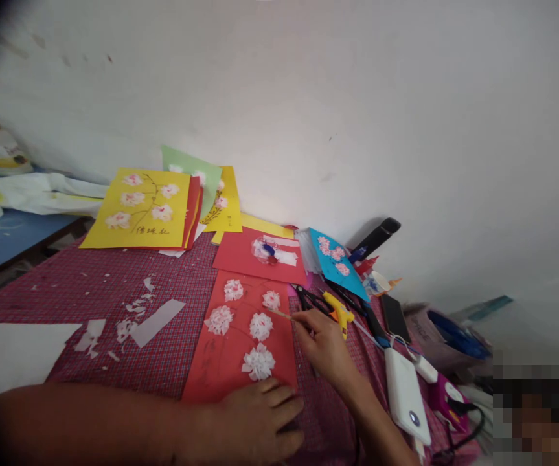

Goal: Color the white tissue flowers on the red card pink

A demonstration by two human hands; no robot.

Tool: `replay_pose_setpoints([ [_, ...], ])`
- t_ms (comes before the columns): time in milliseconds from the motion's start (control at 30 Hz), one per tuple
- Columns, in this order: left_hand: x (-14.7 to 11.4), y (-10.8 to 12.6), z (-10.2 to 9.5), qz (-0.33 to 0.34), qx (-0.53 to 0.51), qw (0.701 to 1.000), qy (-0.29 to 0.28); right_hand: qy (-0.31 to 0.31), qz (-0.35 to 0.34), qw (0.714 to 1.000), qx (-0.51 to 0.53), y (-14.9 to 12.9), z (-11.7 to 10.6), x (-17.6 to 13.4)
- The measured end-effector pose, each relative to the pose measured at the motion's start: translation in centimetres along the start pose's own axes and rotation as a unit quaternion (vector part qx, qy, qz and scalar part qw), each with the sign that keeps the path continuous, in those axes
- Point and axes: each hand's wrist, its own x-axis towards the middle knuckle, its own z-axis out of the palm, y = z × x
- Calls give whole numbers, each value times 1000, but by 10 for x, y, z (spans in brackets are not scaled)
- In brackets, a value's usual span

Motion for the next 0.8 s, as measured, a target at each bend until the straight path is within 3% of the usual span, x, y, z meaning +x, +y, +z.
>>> replay_pose_setpoints([
  [233,-1,-2,-12,5,-9,1000,-21,-8,-9,1000,-10,-5,6,-11],
  [800,-1,0,-8,-7,-25,999,-27,-29,-44,999,-14,-14,10,-16],
])
